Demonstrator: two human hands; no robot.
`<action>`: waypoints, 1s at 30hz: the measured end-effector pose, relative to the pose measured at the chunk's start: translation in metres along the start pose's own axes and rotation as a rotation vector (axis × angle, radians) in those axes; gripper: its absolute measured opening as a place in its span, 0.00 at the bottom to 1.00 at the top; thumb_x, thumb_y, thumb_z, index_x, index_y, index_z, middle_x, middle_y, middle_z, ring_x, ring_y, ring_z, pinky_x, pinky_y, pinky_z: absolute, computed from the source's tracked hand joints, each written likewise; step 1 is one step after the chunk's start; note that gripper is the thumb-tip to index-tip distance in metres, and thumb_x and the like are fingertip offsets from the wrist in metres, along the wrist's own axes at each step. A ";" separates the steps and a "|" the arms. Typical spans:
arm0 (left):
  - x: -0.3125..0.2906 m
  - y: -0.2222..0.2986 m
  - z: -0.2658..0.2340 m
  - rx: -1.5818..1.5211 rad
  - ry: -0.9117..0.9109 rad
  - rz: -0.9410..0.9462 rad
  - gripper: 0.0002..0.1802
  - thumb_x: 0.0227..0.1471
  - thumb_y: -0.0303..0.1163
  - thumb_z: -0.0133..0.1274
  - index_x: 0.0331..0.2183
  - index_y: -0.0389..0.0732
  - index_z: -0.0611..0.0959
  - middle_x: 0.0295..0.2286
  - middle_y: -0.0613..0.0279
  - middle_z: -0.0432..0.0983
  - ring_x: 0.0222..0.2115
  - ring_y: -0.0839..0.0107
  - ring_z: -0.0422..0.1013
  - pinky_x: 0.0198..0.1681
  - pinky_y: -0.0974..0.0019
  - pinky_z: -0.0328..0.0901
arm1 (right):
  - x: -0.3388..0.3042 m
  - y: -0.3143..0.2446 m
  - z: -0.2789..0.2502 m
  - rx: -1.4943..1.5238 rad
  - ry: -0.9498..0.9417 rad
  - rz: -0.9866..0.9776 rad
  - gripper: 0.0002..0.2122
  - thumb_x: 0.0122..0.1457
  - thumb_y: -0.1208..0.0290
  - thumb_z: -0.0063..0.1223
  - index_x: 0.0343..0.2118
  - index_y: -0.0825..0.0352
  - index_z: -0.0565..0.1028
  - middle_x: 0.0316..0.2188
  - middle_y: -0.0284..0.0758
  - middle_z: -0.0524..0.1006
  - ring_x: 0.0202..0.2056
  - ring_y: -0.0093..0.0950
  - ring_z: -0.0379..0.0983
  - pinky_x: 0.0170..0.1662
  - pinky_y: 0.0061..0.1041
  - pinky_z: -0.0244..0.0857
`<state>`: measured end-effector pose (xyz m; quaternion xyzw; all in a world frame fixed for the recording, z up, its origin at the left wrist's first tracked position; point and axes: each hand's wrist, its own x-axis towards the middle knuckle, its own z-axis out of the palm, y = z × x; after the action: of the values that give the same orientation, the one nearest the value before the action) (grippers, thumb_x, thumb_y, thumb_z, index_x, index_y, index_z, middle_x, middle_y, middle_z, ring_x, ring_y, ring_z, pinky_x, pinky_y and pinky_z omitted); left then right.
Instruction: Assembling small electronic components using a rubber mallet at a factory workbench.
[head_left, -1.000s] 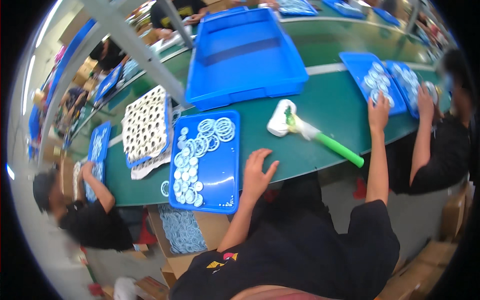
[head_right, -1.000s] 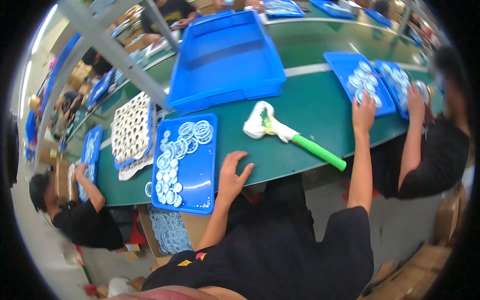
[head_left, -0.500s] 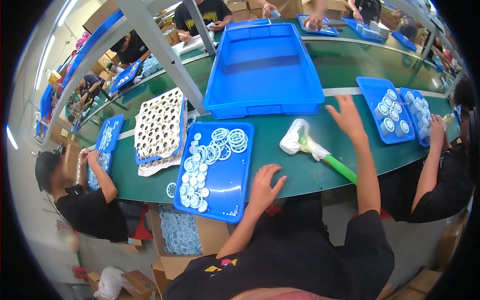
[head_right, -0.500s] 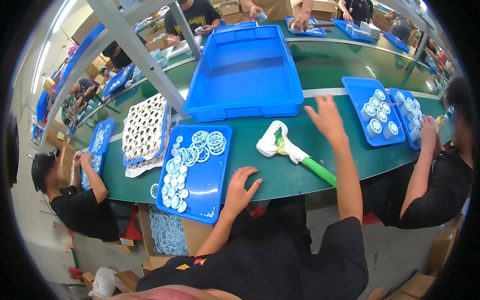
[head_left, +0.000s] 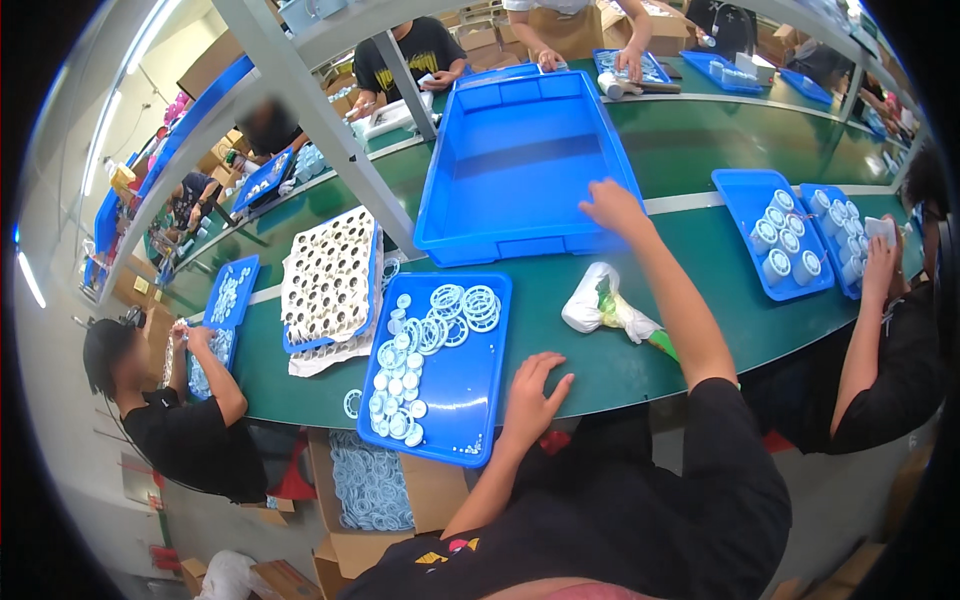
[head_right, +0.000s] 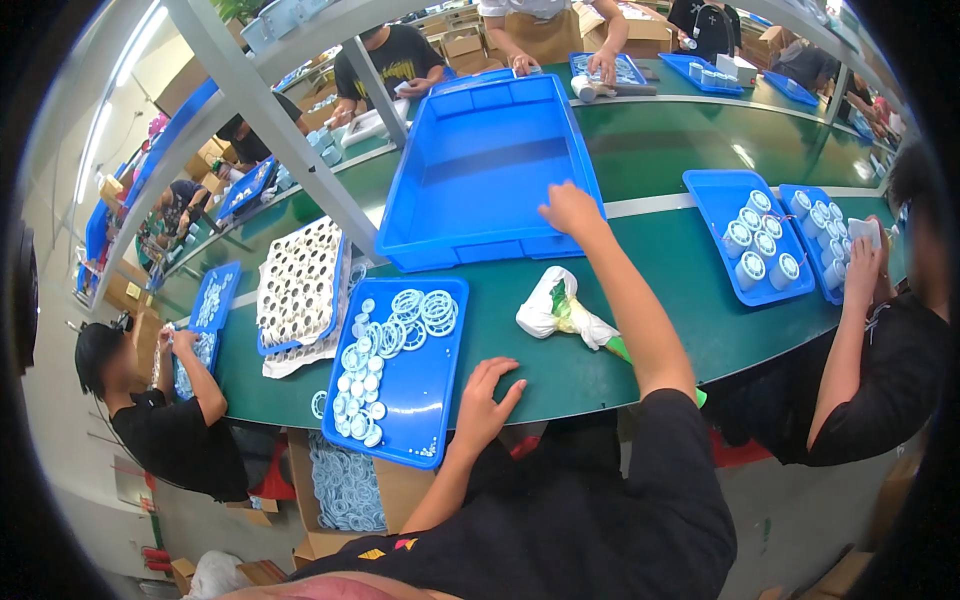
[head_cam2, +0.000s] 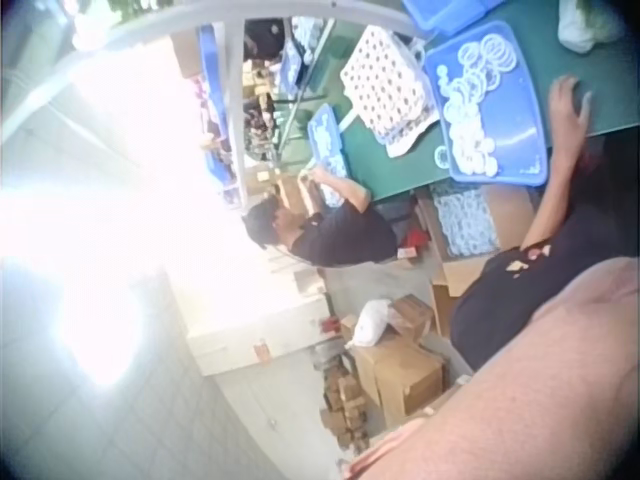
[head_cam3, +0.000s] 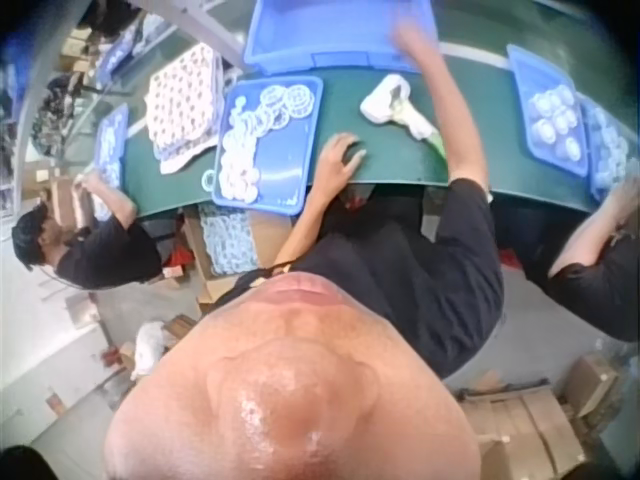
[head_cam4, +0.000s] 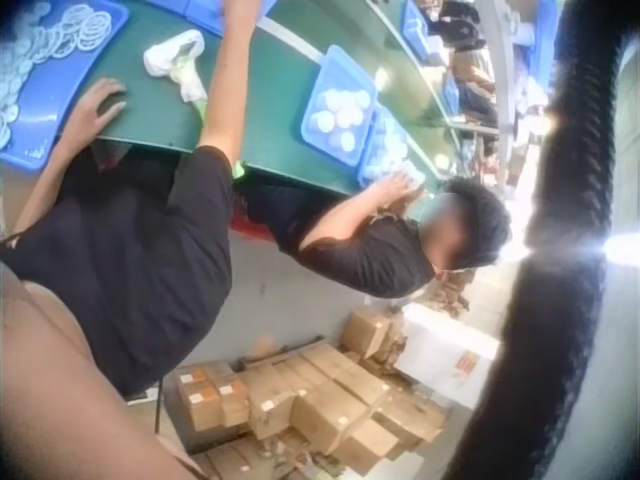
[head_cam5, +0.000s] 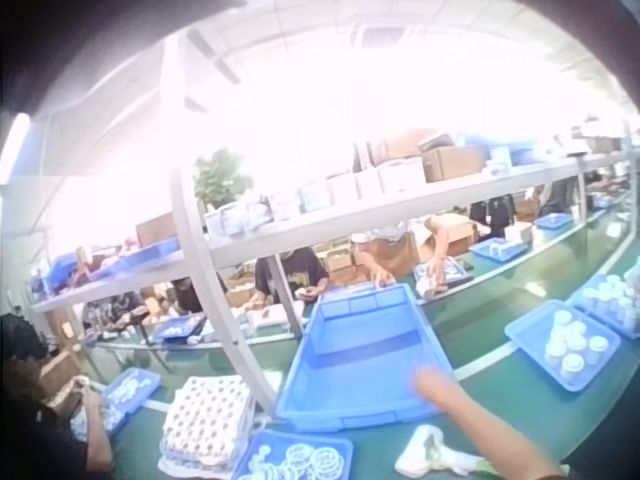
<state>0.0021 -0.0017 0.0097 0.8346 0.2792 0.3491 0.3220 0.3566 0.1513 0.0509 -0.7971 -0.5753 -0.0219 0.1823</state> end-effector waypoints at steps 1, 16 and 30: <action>-0.002 -0.001 0.000 0.001 0.004 -0.014 0.16 0.55 0.29 0.64 0.45 0.36 0.82 0.46 0.50 0.79 0.49 0.50 0.74 0.53 0.54 0.69 | 0.002 0.003 0.003 0.001 0.006 0.000 0.16 0.66 0.57 0.56 0.46 0.66 0.80 0.44 0.49 0.79 0.43 0.49 0.79 0.48 0.45 0.74; -0.004 0.000 0.000 -0.006 0.038 -0.044 0.15 0.56 0.30 0.63 0.45 0.36 0.82 0.45 0.50 0.79 0.48 0.50 0.75 0.52 0.54 0.69 | -0.022 -0.018 -0.015 0.219 0.407 0.061 0.15 0.66 0.59 0.54 0.32 0.67 0.80 0.32 0.46 0.82 0.35 0.47 0.80 0.39 0.45 0.73; -0.001 0.005 0.000 0.000 0.079 -0.063 0.15 0.56 0.28 0.64 0.45 0.35 0.83 0.44 0.49 0.80 0.47 0.50 0.76 0.51 0.56 0.70 | -0.020 -0.016 -0.019 0.390 0.373 0.077 0.16 0.66 0.58 0.56 0.33 0.68 0.82 0.28 0.45 0.83 0.33 0.46 0.81 0.37 0.43 0.73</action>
<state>0.0026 -0.0054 0.0125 0.8109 0.3178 0.3715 0.3217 0.3385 0.1315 0.0680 -0.7502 -0.4946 -0.0501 0.4359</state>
